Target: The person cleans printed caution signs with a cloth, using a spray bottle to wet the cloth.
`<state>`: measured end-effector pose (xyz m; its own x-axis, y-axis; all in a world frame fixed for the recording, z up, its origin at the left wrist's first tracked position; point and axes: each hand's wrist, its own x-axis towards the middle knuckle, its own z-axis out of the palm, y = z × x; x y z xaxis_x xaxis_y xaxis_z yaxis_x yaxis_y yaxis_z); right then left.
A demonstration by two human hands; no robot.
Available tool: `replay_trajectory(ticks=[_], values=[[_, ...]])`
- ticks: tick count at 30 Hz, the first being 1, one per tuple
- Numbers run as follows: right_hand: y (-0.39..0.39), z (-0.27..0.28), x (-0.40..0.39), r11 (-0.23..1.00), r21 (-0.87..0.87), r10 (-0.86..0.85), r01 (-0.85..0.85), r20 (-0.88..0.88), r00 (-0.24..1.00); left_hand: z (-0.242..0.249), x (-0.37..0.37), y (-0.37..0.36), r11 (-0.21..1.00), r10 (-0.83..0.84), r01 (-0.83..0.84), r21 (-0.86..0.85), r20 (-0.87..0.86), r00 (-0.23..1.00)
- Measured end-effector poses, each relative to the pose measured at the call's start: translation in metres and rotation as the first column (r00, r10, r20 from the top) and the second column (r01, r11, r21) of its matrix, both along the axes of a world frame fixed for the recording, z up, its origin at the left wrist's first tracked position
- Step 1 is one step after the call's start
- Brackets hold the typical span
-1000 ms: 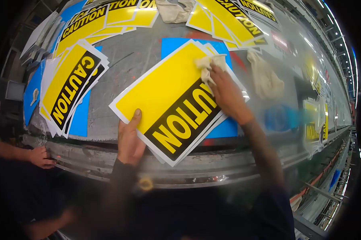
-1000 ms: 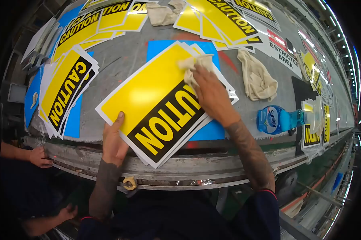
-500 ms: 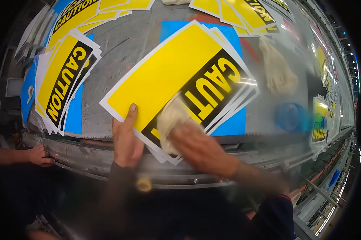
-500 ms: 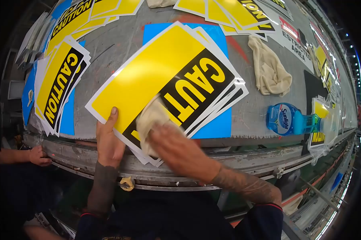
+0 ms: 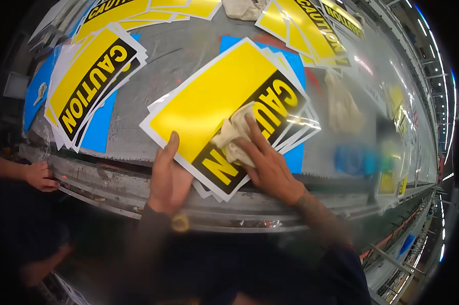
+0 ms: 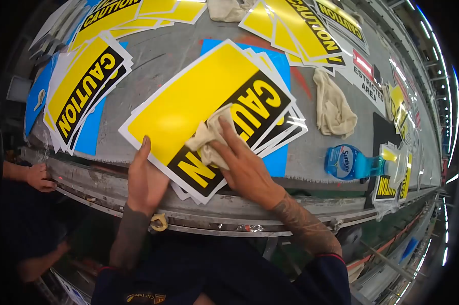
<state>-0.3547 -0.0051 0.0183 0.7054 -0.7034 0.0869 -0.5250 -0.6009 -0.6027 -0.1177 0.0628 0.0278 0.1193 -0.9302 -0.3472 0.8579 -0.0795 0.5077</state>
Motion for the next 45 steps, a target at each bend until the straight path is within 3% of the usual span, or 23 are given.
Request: replay_trajectory(ticks=[1,4,6,8,10,12,13,15,16,17,18,20,22,24,26,30,32,36,38,41,42,44,45], values=[[0.0,-0.001,0.005,1.0,-0.008,-0.023,0.024,0.018,1.0,0.0,0.0,0.012,0.997,-0.07,0.07,0.009,-0.077,0.995],[0.005,0.0,0.018,0.999,-0.044,0.013,-0.014,-0.009,1.0,0.008,0.005,0.029,0.95,-0.289,0.286,0.126,0.002,0.957],[0.012,0.003,0.022,0.994,-0.096,0.053,-0.059,-0.061,0.997,0.0,0.002,0.028,0.938,-0.314,0.286,0.196,0.129,0.94],[0.024,0.005,0.024,0.998,0.024,0.055,-0.056,0.056,0.997,-0.008,0.004,0.026,0.932,-0.348,0.305,0.198,0.242,0.906],[0.017,-0.003,0.015,0.982,-0.081,0.17,-0.171,-0.014,0.985,-0.015,0.007,0.027,0.933,-0.347,0.287,0.216,0.333,0.877],[-0.019,-0.023,-0.008,0.968,-0.232,0.055,-0.096,-0.179,0.982,-0.029,0.01,0.03,0.938,-0.339,0.266,0.223,0.422,0.841],[-0.041,-0.03,-0.027,0.953,-0.301,-0.058,0.035,-0.069,0.996,-0.03,0.013,0.031,0.923,-0.369,0.267,0.276,0.448,0.814],[-0.08,-0.026,-0.051,0.906,-0.347,-0.284,0.242,-0.076,0.956,-0.035,0.013,0.034,0.933,-0.351,0.251,0.258,0.501,0.791],[-0.087,-0.014,-0.052,0.915,-0.294,-0.311,0.277,-0.076,0.947,-0.036,0.011,0.036,0.939,-0.337,0.236,0.252,0.525,0.781],[-0.082,-0.019,-0.05,0.897,-0.392,-0.266,0.204,-0.111,0.957,-0.03,0.007,0.035,0.941,-0.299,0.197,0.277,0.401,0.866],[-0.074,-0.025,-0.044,0.865,-0.485,-0.225,0.126,-0.151,0.962,-0.033,0.005,0.038,0.94,-0.312,0.207,0.269,0.444,0.84],[-0.035,-0.036,-0.021,0.937,-0.35,-0.101,0.007,-0.252,0.963,-0.031,0.007,0.036,0.931,-0.334,0.207,0.3,0.474,0.815],[-0.016,-0.018,-0.014,0.958,-0.287,-0.026,0.013,-0.042,0.999,-0.031,0.009,0.032,0.93,-0.326,0.191,0.313,0.47,0.82],[-0.049,-0.006,-0.029,0.898,-0.425,-0.171,0.117,-0.093,0.981,-0.029,0.007,0.032,0.929,-0.326,0.187,0.319,0.468,0.821],[-0.082,-0.026,-0.046,0.839,-0.399,-0.415,0.369,-0.032,0.909,-0.03,0.008,0.033,0.927,-0.327,0.182,0.329,0.466,0.822],[-0.059,-0.03,-0.039,0.879,-0.442,-0.285,0.18,-0.185,0.94,-0.028,0.011,0.032,0.913,-0.363,0.2,0.355,0.488,0.794],[-0.032,-0.014,-0.026,0.943,-0.305,-0.17,0.137,-0.086,0.982,-0.029,0.012,0.032,0.91,-0.375,0.209,0.358,0.499,0.781],[-0.093,-0.025,-0.049,0.85,-0.383,-0.389,0.362,0.008,0.921,-0.024,0.007,0.031,0.892,-0.395,0.198,0.406,0.491,0.776],[-0.102,-0.023,-0.04,0.821,-0.457,-0.408,0.342,-0.05,0.912,-0.023,0.009,0.031,0.911,-0.367,0.199,0.36,0.494,0.788],[-0.099,-0.016,-0.03,0.898,-0.399,-0.227,0.183,-0.065,0.972,-0.035,0.013,0.032,0.932,-0.346,0.238,0.273,0.475,0.809],[-0.102,-0.012,-0.028,0.948,-0.304,-0.112,0.095,-0.041,0.993,-0.037,0.014,0.032,0.93,-0.349,0.244,0.275,0.452,0.821],[-0.115,-0.011,-0.031,0.982,-0.179,-0.068,0.06,-0.038,0.997,-0.034,0.013,0.033,0.93,-0.338,0.227,0.289,0.431,0.837],[-0.129,-0.019,-0.034,0.968,-0.232,-0.079,0.091,0.058,0.995,-0.031,0.011,0.032,0.924,-0.34,0.215,0.315,0.427,0.838]])
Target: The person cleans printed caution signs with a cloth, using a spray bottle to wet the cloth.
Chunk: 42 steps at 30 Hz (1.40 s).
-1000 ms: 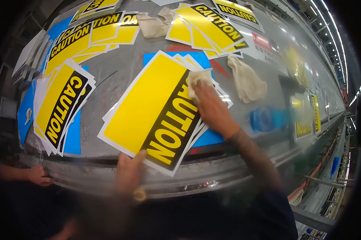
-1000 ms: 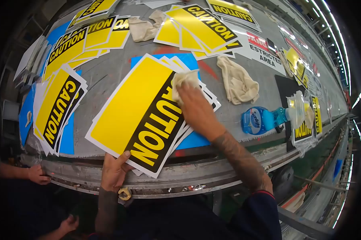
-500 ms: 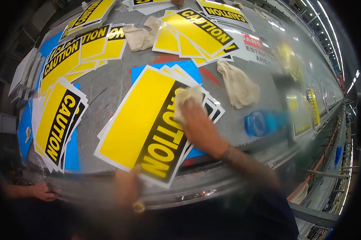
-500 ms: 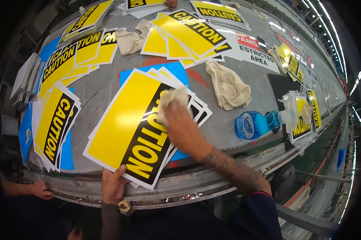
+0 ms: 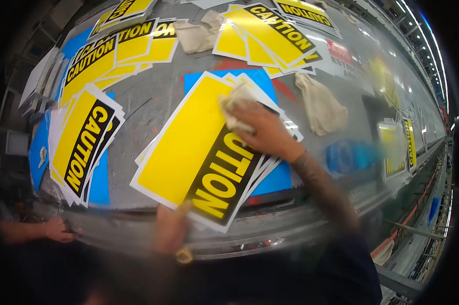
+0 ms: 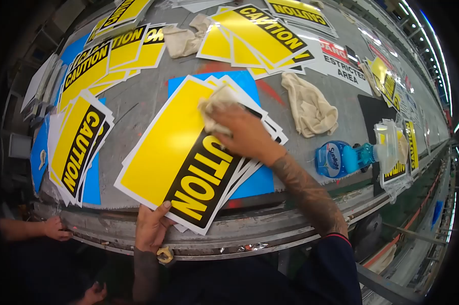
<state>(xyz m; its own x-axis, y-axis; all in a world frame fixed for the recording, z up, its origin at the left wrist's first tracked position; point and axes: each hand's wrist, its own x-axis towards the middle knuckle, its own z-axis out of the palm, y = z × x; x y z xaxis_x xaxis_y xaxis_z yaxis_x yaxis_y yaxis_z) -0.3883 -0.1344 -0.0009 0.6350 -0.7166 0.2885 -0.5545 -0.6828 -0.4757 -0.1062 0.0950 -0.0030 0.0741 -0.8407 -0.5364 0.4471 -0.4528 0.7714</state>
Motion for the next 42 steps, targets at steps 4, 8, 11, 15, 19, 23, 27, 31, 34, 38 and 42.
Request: replay_trajectory(ticks=[4,8,11,15,19,23,27,31,34,38,42], values=[[-0.012,-0.001,0.002,0.987,-0.075,-0.146,0.14,-0.088,0.985,-0.009,-0.003,0.002,1.0,-0.021,0.023,0.012,-0.123,0.992],[0.06,0.005,0.054,0.929,0.2,0.314,-0.312,0.025,0.949,0.001,-0.002,-0.001,0.997,0.068,-0.079,-0.014,-0.362,0.93],[0.091,0.025,0.055,0.831,0.203,0.539,-0.518,-0.065,0.84,0.012,-0.002,-0.007,0.997,0.073,-0.07,0.022,-0.306,0.949],[0.0,-0.013,-0.009,0.995,-0.067,-0.075,0.072,-0.053,0.996,0.003,0.0,0.004,0.999,0.052,-0.052,0.005,-0.171,0.984],[0.026,-0.01,-0.014,0.995,-0.027,-0.099,0.096,-0.169,0.981,-0.009,0.002,0.003,0.988,-0.046,0.05,-0.146,0.031,0.998],[0.079,0.015,0.018,0.977,0.06,0.21,-0.203,-0.157,0.965,0.0,0.002,-0.004,0.994,-0.029,0.021,-0.11,-0.069,0.997],[0.035,-0.011,-0.013,0.989,-0.012,-0.146,0.145,-0.049,0.988,0.018,-0.005,-0.009,0.995,0.073,-0.088,-0.037,-0.305,0.949],[0.11,0.006,0.041,0.967,0.086,0.251,-0.241,-0.121,0.96,0.019,-0.005,-0.017,0.997,0.071,-0.054,0.047,-0.536,0.841],[0.171,0.026,0.067,0.845,0.213,0.501,-0.491,0.009,0.865,-0.007,0.002,-0.017,0.999,0.047,-0.04,0.026,-0.695,0.718],[0.146,0.017,0.041,0.841,0.18,0.52,-0.51,-0.011,0.854,-0.004,0.001,-0.01,1.0,-0.003,0.021,0.021,-0.63,0.777],[0.124,0.023,0.02,0.962,0.117,0.263,-0.245,-0.174,0.949,0.016,-0.004,-0.017,0.999,0.031,-0.014,0.032,-0.621,0.783]])
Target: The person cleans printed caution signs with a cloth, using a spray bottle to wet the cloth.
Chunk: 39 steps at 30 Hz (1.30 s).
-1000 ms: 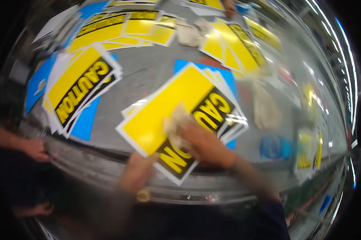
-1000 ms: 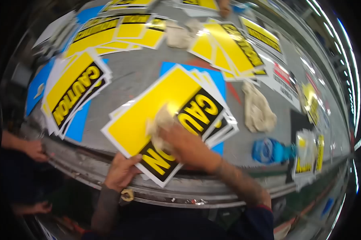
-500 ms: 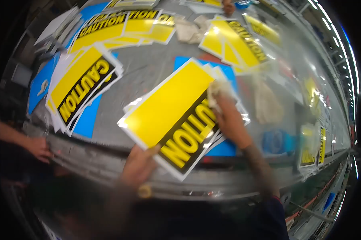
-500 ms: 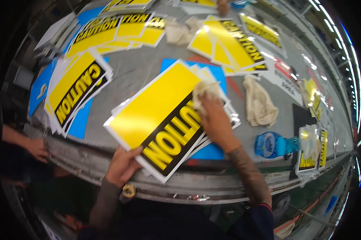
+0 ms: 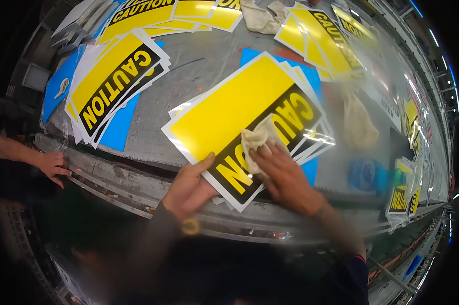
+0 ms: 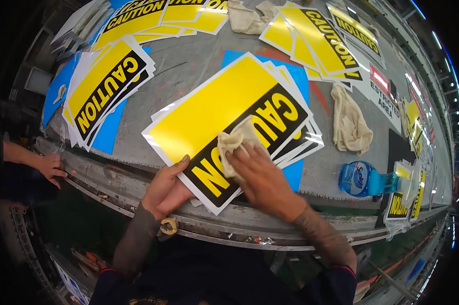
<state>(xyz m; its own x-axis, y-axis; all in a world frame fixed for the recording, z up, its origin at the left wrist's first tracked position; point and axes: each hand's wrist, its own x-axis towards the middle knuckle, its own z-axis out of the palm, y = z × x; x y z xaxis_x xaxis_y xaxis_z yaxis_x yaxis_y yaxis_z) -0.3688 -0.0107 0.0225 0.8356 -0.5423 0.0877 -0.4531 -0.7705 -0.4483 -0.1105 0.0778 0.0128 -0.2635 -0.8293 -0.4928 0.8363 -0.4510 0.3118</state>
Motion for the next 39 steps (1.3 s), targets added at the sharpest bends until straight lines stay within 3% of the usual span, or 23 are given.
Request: replay_trajectory(ticks=[1,3,4,5,7,11,14,16,17,18,21,22,26,27,28,29,31,33,35,36,37,38,39], values=[[0.013,0.0,0.004,0.995,0.103,0.009,-0.012,0.031,0.999,-0.003,0.0,-0.001,1.0,0.002,-0.001,-0.007,0.011,1.0],[0.036,-0.002,0.021,0.956,0.128,0.245,-0.265,0.158,0.957,-0.015,0.0,0.004,1.0,0.017,-0.016,-0.021,0.038,0.999],[0.044,-0.001,0.027,0.943,0.126,0.293,-0.308,0.125,0.948,-0.021,0.0,0.006,1.0,-0.005,0.002,0.018,0.169,0.986],[0.046,0.002,0.027,0.935,0.115,0.329,-0.336,0.079,0.941,-0.018,0.003,0.007,0.999,-0.027,0.026,0.021,0.062,0.998],[0.035,0.001,0.022,0.898,0.197,0.381,-0.394,0.098,0.919,-0.013,-0.002,0.005,1.0,0.003,-0.004,0.015,0.054,0.999],[0.011,0.01,0.013,0.889,0.114,0.441,-0.444,0.053,0.896,-0.02,-0.003,0.005,0.996,-0.022,0.027,-0.091,0.05,0.999],[-0.032,0.017,-0.005,0.997,0.061,0.049,-0.049,-0.004,0.999,0.011,0.013,0.005,0.993,-0.003,0.02,-0.12,0.139,0.99],[-0.067,-0.013,-0.032,0.959,0.101,-0.273,0.266,0.067,0.96,0.022,0.041,0.008,0.99,0.068,-0.031,-0.139,0.272,0.96],[-0.077,-0.011,-0.036,0.923,0.13,-0.371,0.362,0.057,0.927,0.027,0.059,0.011,0.986,0.096,-0.043,-0.159,0.34,0.936],[-0.088,-0.013,-0.047,0.949,-0.059,-0.31,0.31,0.003,0.951,0.021,0.08,0.012,0.966,0.212,-0.138,-0.219,0.36,0.909],[-0.089,-0.019,-0.052,0.936,-0.147,-0.323,0.319,-0.005,0.946,0.037,0.169,0.018,0.862,0.504,-0.383,-0.332,0.47,0.725],[-0.085,-0.018,-0.048,0.932,-0.139,-0.338,0.335,0.002,0.941,0.05,0.197,0.019,0.81,0.586,-0.444,-0.383,0.575,0.571],[-0.078,-0.018,-0.04,0.916,-0.124,-0.375,0.381,0.068,0.925,0.044,0.314,0.021,0.838,0.514,-0.365,-0.405,0.812,0.277],[-0.079,-0.019,-0.039,0.919,-0.12,-0.367,0.376,0.089,0.926,0.02,0.34,0.015,0.815,0.536,-0.356,-0.458,0.829,0.161],[-0.076,-0.018,-0.034,0.908,-0.098,-0.393,0.407,0.132,0.91,-0.004,0.363,0.01,0.877,0.349,-0.304,-0.372,0.928,-0.128],[-0.084,-0.019,-0.029,0.906,-0.131,-0.384,0.403,0.149,0.911,-0.015,0.38,0.001,0.921,0.135,-0.283,-0.269,0.9,-0.414],[-0.079,-0.023,-0.038,0.901,-0.153,-0.391,0.405,0.114,0.913,-0.002,0.378,-0.004,0.957,-0.03,-0.266,-0.112,0.878,-0.477],[-0.078,-0.024,-0.039,0.901,-0.121,-0.403,0.417,0.124,0.907,-0.004,0.368,-0.012,0.943,-0.134,-0.322,-0.079,0.798,-0.588],[-0.084,-0.022,-0.05,0.916,-0.105,-0.379,0.386,0.08,0.922,-0.016,0.377,-0.014,0.915,-0.1,-0.363,-0.174,0.775,-0.624],[-0.081,-0.009,-0.048,0.901,0.01,-0.431,0.433,0.112,0.895,-0.015,0.37,-0.015,0.901,-0.09,-0.379,-0.211,0.764,-0.639],[-0.077,0.006,-0.048,0.854,0.164,-0.515,0.493,0.133,0.847,-0.013,0.365,-0.008,0.892,0.064,-0.327,-0.312,0.804,-0.591],[-0.071,0.024,-0.045,0.782,0.311,-0.602,0.541,0.149,0.784,0.004,0.343,-0.003,0.896,0.101,-0.301,-0.326,0.811,-0.577],[-0.074,0.02,-0.058,0.776,0.285,-0.614,0.563,0.133,0.778,0.021,0.315,0.001,0.898,0.135,-0.279,-0.341,0.815,-0.563]])
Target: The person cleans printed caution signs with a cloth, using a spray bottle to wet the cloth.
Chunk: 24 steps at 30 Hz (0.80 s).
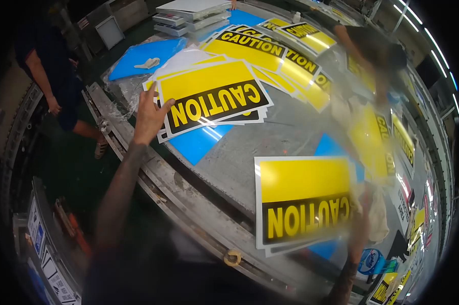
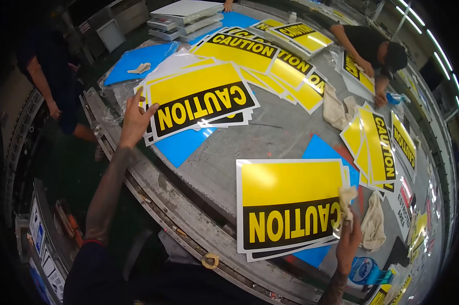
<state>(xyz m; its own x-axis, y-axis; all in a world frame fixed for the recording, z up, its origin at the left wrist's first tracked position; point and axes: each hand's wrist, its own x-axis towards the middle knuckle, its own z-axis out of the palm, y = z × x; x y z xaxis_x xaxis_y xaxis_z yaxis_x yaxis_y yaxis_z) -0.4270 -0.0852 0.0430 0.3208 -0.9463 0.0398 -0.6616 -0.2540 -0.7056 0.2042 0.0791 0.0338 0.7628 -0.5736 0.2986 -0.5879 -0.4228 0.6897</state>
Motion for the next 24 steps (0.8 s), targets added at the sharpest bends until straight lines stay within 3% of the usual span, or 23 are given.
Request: replay_trajectory(ticks=[2,4,5,6,9,12,19,22,23,24], values=[[0.004,-0.007,-0.004,0.98,-0.194,0.059,-0.047,0.054,0.997,0.011,-0.056,0.009,0.972,-0.234,0.232,-0.041,-0.048,0.971],[0.01,-0.012,0.016,0.991,-0.109,0.082,-0.08,0.011,0.997,0.019,-0.117,0.003,0.871,-0.478,0.486,0.064,-0.112,0.871],[0.012,-0.023,0.028,0.973,-0.156,0.156,-0.171,-0.106,0.982,0.013,-0.145,-0.002,0.802,-0.578,0.59,0.088,-0.131,0.805],[0.015,-0.035,0.04,0.9,-0.3,0.183,-0.314,-0.394,0.901,0.009,-0.167,-0.009,0.724,-0.668,0.681,0.105,-0.138,0.731],[0.012,-0.044,0.032,0.92,-0.276,0.184,-0.278,-0.324,0.928,-0.018,-0.199,-0.026,0.602,-0.787,0.774,0.197,-0.017,0.617],[0.008,-0.045,0.028,0.918,-0.263,0.219,-0.298,-0.291,0.931,-0.021,-0.2,-0.036,0.631,-0.734,0.743,0.221,-0.138,0.665],[0.012,-0.047,0.028,0.915,-0.283,0.193,-0.287,-0.319,0.928,-0.019,-0.191,-0.05,0.59,-0.743,0.765,0.257,-0.198,0.639],[0.004,-0.056,0.032,0.901,-0.301,0.207,-0.313,-0.336,0.919,0.007,-0.189,-0.052,0.623,-0.618,0.755,0.206,-0.462,0.636],[0.004,-0.056,0.034,0.9,-0.299,0.212,-0.316,-0.333,0.919,0.008,-0.187,-0.053,0.642,-0.623,0.755,0.136,-0.482,0.616],[0.01,-0.049,0.031,0.907,-0.291,0.198,-0.305,-0.343,0.918,0.005,-0.187,-0.052,0.645,-0.629,0.764,-0.026,-0.585,0.511]])
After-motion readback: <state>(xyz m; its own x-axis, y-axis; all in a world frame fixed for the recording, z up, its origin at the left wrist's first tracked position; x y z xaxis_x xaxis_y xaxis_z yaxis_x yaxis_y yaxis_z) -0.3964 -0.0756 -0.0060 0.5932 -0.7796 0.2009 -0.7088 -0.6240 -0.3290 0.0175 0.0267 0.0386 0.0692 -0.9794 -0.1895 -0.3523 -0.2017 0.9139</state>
